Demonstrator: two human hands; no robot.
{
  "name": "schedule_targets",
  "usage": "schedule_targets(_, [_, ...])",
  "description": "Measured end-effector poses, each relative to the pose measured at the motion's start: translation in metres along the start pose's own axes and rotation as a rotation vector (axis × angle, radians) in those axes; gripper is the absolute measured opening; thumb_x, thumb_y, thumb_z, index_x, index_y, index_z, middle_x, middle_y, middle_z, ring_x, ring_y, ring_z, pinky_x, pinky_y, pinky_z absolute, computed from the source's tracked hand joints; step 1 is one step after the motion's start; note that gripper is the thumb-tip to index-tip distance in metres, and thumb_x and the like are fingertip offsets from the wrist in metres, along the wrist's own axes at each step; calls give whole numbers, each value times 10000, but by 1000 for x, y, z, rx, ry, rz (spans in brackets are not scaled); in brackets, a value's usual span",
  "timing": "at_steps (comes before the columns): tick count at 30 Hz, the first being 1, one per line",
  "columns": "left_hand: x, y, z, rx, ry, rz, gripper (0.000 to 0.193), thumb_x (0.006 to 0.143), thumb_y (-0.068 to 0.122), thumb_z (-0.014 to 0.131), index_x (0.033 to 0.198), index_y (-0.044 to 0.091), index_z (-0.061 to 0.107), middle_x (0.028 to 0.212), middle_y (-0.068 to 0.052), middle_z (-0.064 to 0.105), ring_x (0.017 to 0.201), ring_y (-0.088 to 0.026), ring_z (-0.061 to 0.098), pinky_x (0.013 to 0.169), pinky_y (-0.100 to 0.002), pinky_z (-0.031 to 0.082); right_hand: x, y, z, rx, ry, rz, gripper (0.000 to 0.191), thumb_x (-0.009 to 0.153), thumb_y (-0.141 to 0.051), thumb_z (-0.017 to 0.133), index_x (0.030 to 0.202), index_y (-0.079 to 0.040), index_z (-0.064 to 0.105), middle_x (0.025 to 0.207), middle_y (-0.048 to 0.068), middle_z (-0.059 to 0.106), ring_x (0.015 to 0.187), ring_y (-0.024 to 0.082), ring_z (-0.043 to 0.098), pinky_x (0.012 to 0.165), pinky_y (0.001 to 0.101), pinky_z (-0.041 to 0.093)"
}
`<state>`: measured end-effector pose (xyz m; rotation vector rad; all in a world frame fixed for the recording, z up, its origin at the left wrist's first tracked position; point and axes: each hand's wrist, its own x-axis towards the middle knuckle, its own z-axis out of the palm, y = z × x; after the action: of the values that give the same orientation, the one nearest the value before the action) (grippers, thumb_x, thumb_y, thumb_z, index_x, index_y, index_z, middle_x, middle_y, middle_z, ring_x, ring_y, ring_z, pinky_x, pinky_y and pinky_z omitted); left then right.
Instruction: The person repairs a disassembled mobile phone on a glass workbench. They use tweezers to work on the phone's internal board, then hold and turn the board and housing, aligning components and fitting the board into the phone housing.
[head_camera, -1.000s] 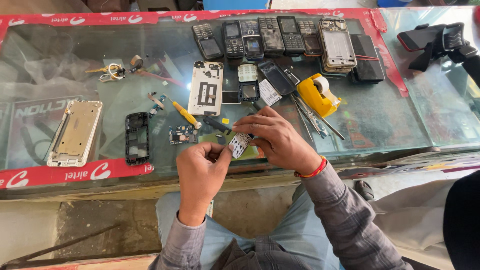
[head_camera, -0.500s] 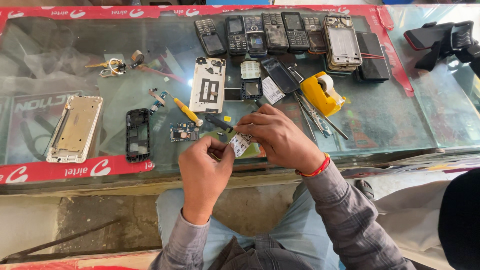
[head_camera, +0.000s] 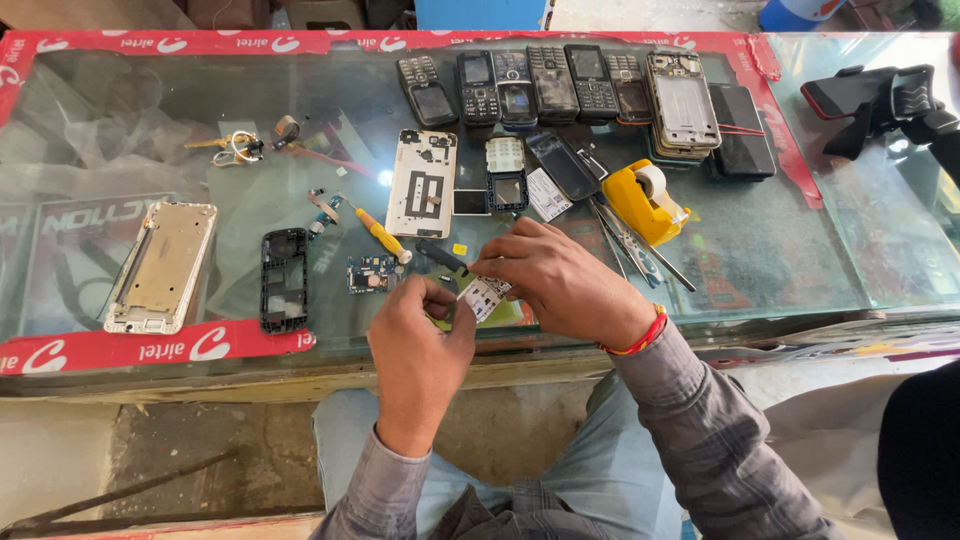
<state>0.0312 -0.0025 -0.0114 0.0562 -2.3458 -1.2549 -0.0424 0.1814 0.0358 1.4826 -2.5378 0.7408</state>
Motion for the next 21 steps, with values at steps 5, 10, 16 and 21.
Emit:
schedule_targets(5, [3, 2, -1, 21, -20, -20, 153, 763, 108, 782, 879, 37, 712, 751, -93, 646, 647, -259, 648, 602, -404, 515, 9, 1, -5, -31, -51, -50, 554, 617, -23, 771, 1167, -28, 700, 1163, 83, 677, 1123, 313, 579, 988, 421, 474])
schedule_targets(10, [-1, 6, -2, 23, -50, -9, 168, 769, 145, 816, 851, 43, 711, 786, -91, 650, 677, -247, 665, 612, -400, 524, 7, 1, -5, -7, -65, -55, 551, 615, -18, 765, 1163, -32, 705, 1169, 96, 659, 1119, 321, 576, 980, 426, 474])
schedule_targets(16, [0, 9, -2, 34, -78, 8, 193, 748, 149, 838, 827, 34, 705, 791, -93, 677, 698, -254, 686, 631, -405, 524, 0, -2, -2, -44, 5, -42, 545, 631, -8, 744, 1173, -49, 702, 1170, 57, 667, 1082, 305, 573, 966, 425, 478])
schedule_targets(21, [1, 11, -4, -117, -144, -137, 166, 777, 151, 828, 811, 22, 728, 728, -94, 750, 613, -187, 722, 587, -321, 541, -10, -7, 1, 4, 176, 12, 504, 726, 8, 730, 1222, -75, 694, 1218, 49, 697, 1056, 288, 585, 956, 410, 508])
